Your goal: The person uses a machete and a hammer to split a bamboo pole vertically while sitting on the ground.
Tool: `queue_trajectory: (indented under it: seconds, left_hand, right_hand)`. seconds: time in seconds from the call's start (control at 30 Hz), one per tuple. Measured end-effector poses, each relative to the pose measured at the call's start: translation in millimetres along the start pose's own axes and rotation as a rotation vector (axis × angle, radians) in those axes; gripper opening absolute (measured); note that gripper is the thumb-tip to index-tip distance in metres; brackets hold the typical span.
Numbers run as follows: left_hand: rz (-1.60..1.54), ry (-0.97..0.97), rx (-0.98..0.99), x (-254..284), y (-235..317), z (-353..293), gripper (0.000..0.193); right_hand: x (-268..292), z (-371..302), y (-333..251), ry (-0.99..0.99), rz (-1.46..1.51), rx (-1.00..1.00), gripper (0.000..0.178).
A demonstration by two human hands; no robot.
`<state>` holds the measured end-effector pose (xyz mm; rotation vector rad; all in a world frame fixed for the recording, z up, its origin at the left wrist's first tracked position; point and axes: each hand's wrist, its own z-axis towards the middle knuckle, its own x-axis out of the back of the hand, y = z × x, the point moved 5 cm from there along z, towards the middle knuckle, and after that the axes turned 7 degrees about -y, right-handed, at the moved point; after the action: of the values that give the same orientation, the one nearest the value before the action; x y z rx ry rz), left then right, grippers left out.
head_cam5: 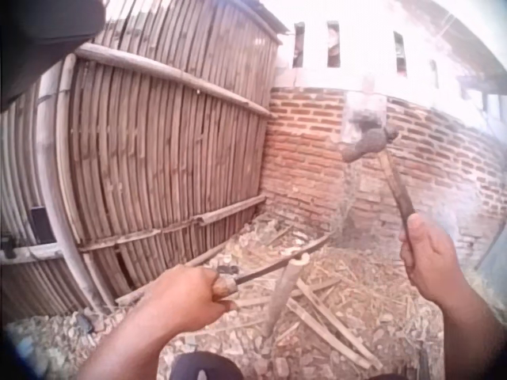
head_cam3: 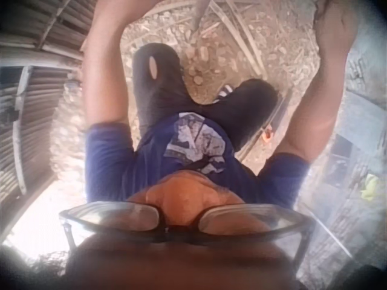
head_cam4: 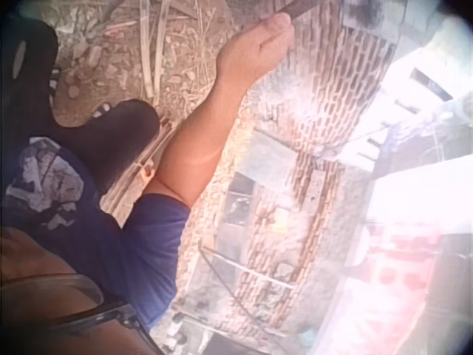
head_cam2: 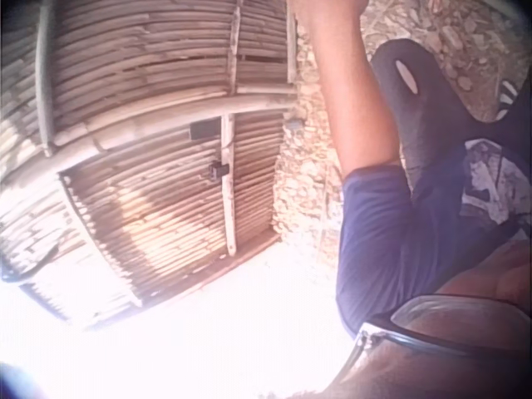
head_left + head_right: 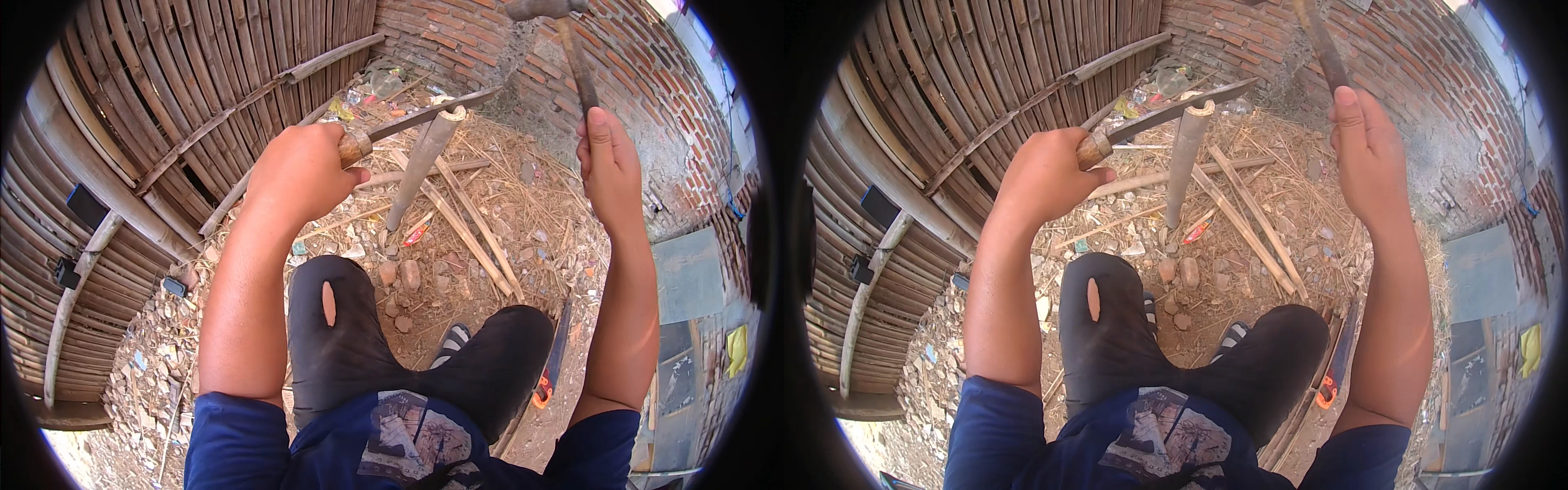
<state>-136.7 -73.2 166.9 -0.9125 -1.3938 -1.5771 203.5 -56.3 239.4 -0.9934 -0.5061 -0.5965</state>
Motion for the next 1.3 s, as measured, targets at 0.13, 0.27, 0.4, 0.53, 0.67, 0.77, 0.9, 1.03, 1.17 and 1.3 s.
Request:
queue_trajectory:
  seconds: [0.13,0.27,0.4,0.53,0.67,0.77,0.9,1.03,1.17,1.3]
  left_hand:
    - [0.023,-0.061,0.018,4.8,1.5,1.9,0.042]
    - [0.067,-0.094,0.007,3.5,11.1,4.8,0.043]
    - [0.053,-0.040,0.002,2.8,4.9,0.6,0.042]
    - [0.032,-0.008,-0.006,0.2,-2.9,3.0,0.042]
    - [0.043,-0.008,-0.030,0.0,8.9,4.6,0.041]
    - [0.044,0.011,-0.021,2.2,8.1,1.5,0.042]
    - [0.044,0.010,-0.030,-1.8,5.4,0.4,0.043]
    - [0.055,-0.006,-0.021,-1.2,8.4,3.5,0.043]
    - [0.067,0.026,-0.037,-2.5,12.1,5.3,0.043]
    - [0.075,-0.011,-0.008,0.0,10.3,3.8,0.043]
  right_hand:
    - [-10.0,-10.7,7.0,0.163,0.277,0.051,0.047]
    - [-47.6,-14.3,60.3,-0.066,-0.455,0.130,0.048]
    - [-11.8,0.4,19.0,-0.031,-0.064,0.004,0.047]
    - [4.4,-9.0,-9.1,0.201,0.326,0.093,0.042]
    - [-51.3,-21.3,57.2,0.046,-0.207,0.130,0.045]
    - [-47.1,-12.9,61.5,-0.094,-0.349,0.052,0.047]
    - [-3.1,-9.9,25.8,0.006,0.089,-0.138,0.048]
    - [-9.7,-22.2,37.8,0.140,0.102,-0.033,0.051]
    - [-45.0,-21.5,52.1,-0.089,-0.397,-0.042,0.052]
    - [-7.8,-9.7,38.5,-0.015,-0.186,-0.132,0.052]
